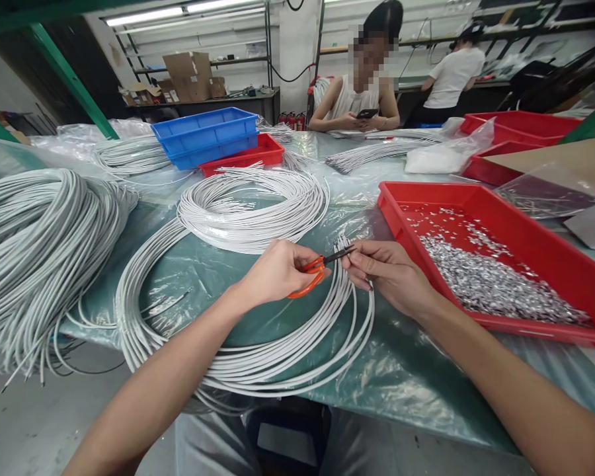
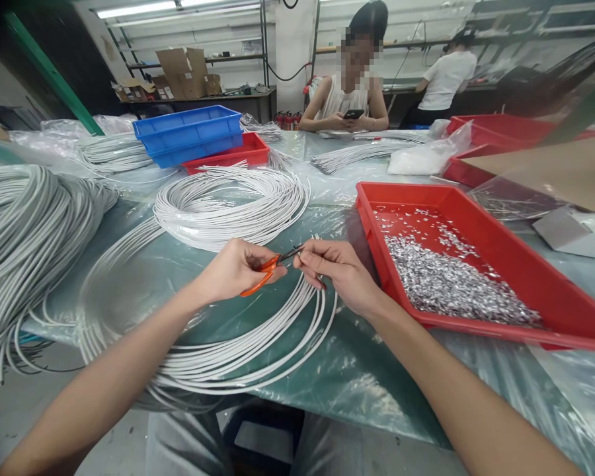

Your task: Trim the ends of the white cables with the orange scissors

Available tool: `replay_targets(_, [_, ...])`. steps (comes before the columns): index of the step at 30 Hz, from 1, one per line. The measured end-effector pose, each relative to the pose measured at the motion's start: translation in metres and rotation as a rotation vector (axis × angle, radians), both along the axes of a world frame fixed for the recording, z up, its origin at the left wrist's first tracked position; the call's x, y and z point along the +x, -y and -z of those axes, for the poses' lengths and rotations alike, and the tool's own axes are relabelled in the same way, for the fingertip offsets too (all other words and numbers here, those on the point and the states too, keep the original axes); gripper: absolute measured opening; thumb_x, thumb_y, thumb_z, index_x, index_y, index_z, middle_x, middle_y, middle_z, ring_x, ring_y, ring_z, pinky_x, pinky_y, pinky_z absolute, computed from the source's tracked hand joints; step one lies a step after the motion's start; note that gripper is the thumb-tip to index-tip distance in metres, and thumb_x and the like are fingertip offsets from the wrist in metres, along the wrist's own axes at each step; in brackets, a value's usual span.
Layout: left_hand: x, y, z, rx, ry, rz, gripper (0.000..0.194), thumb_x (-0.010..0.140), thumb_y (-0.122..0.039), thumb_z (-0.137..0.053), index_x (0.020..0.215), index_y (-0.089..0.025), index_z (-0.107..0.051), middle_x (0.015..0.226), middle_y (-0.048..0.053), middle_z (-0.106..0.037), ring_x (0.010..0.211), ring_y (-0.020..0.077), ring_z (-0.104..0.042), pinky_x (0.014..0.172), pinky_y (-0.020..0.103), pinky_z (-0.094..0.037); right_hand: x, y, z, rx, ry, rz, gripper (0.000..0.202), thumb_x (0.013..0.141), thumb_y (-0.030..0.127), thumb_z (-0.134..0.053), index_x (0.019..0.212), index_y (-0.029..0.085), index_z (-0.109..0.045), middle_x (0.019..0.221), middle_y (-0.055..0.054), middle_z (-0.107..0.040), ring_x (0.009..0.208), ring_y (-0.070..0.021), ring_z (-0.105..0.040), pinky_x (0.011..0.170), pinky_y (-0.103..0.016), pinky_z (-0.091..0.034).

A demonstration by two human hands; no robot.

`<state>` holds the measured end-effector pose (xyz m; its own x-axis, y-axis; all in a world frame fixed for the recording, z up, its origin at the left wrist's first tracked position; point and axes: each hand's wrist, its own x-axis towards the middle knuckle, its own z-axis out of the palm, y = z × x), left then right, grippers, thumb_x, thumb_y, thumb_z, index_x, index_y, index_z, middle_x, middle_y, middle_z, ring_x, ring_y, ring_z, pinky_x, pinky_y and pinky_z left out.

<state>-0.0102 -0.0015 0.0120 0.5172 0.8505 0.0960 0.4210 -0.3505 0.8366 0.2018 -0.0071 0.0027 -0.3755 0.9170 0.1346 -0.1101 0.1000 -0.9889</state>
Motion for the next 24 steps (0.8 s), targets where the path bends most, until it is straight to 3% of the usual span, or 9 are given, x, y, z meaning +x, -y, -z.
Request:
replay_targets(6, [0.0,0.003,-0.005,-0.032,0.025,0.075,0.034,0.078,-0.043,-0.065,0.065,-0.013,-0.056,0.058,-0.004,-0.034,0.056,0.0064,-0.026,0.05,0.022,-0.02,0.002,0.001,-0.008,-0.206,-0.087,-0.213,0.03,0.076,0.038,-0.075,0.062,0.015,-0.061,0.05,0.005,-0.038,0.041,-0.0068,-0.031,0.043,-0.026,-0.018])
replay_targets(10, [-0.001,0.003,-0.006,-0.01,0.009,0.068,0.034,0.078,-0.044,-0.065,0.066,-0.013,-0.057,0.059,-0.004,-0.034,0.055,0.0063,-0.025,0.05,0.023,-0.019,0.001,0.001,-0.006,-0.274,-0.133,-0.273,0.029,0.077,0.04,-0.074,0.066,0.016,-0.061,0.046,0.008,-0.032,0.039,-0.0063,-0.026,0.041,-0.024,-0.019])
replay_targets(16, [-0.003,-0.001,-0.003,0.013,0.019,0.002,0.04,0.079,-0.048,-0.063,0.061,-0.015,-0.049,0.058,-0.004,-0.032,0.054,0.0061,-0.026,0.05,0.023,-0.018,-0.005,0.001,0.0,-0.23,-0.162,-0.06,0.023,0.078,0.037,-0.075,0.08,0.016,-0.066,0.049,0.006,-0.044,0.043,-0.0089,-0.039,0.042,-0.024,-0.029])
replay_targets(24, [-0.005,-0.004,-0.002,0.032,0.008,-0.001,0.037,0.08,-0.043,-0.061,0.06,-0.015,-0.048,0.056,-0.004,-0.036,0.053,0.0057,-0.029,0.05,0.023,-0.018,-0.013,0.006,-0.002,0.052,-0.045,0.193,0.021,0.077,0.031,-0.077,0.069,0.017,-0.063,0.057,0.001,-0.059,0.046,-0.0092,-0.049,0.044,-0.024,-0.036])
